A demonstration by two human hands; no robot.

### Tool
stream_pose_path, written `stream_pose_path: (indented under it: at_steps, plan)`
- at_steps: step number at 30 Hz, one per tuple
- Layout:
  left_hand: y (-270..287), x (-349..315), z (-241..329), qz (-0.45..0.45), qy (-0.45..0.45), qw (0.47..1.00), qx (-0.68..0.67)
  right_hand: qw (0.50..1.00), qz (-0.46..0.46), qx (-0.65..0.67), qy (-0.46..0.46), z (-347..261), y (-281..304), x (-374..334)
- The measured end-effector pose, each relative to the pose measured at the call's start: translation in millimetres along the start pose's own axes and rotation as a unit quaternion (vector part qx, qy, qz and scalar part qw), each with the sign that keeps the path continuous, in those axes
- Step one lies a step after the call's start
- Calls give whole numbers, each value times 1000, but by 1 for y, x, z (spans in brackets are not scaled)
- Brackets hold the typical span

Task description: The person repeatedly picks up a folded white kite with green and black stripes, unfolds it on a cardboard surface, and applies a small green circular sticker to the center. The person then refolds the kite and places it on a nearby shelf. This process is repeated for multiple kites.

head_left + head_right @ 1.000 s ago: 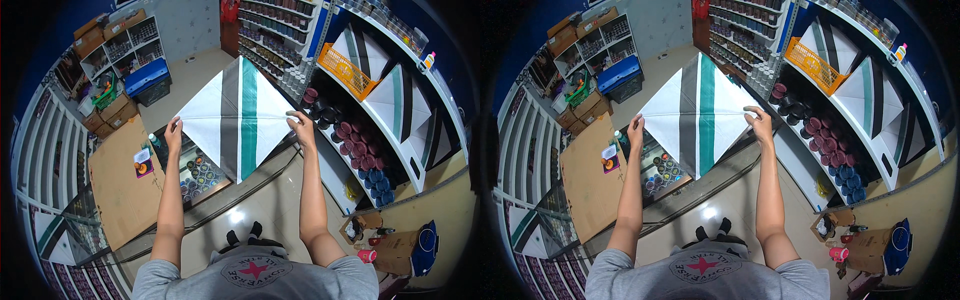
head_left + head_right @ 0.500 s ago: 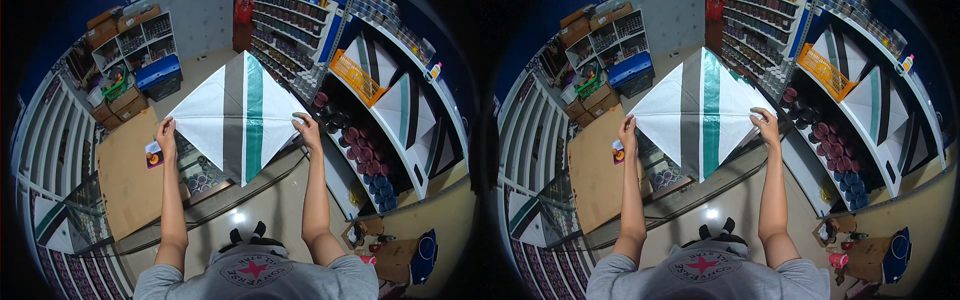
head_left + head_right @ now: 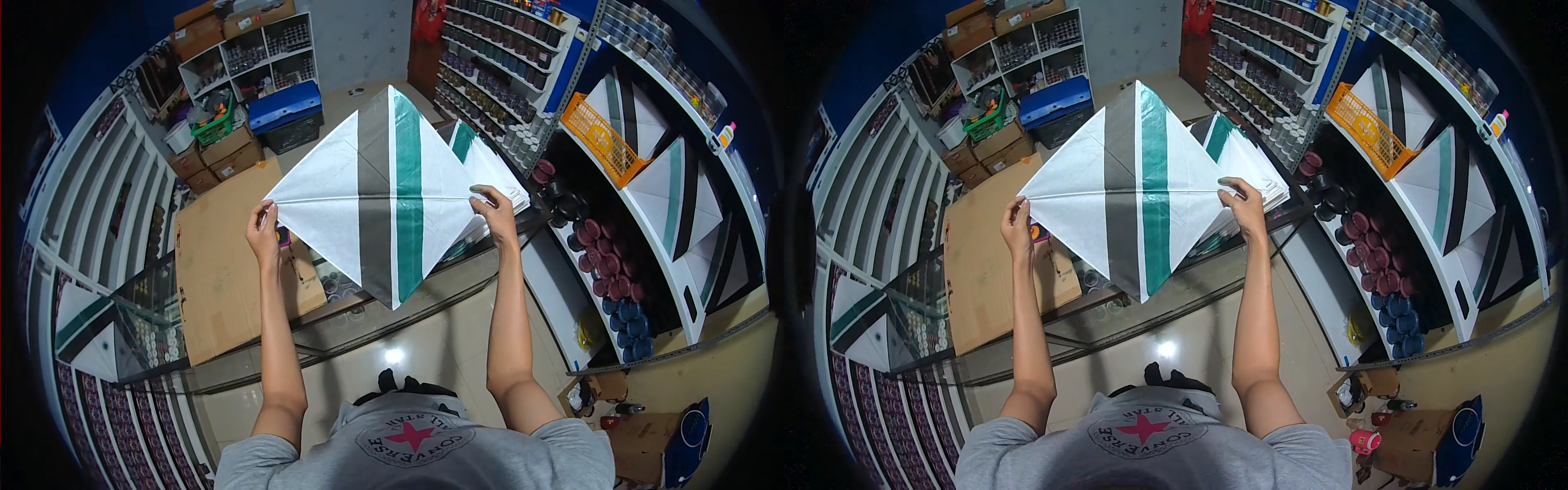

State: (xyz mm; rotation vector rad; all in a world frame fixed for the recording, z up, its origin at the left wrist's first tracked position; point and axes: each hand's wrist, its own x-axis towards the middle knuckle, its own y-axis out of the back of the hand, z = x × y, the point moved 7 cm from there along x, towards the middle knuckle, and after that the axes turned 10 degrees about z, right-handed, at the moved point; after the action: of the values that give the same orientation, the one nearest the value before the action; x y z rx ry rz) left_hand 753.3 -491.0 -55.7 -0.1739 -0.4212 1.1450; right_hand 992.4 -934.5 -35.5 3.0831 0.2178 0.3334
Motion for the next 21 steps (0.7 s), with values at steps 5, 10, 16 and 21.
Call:
stream_pose_path:
  at_steps: [5, 10, 16, 21]
  plan:
    - [24, -9, 14, 23, -20, 1000, -8, 1000, -28, 10, 9, -4, -12, -5]
    - [49, -22, 24, 46, -63, 997, -25, 998, -62, 12, 24, -9, -22, -12]
    - [74, -47, 41, 93, -46, 994, -33, 995, -89, 20, 27, -9, -37, -24]
    - [102, -48, 52, 125, -60, 989, -44, 993, -116, 31, 23, -13, -62, -33]
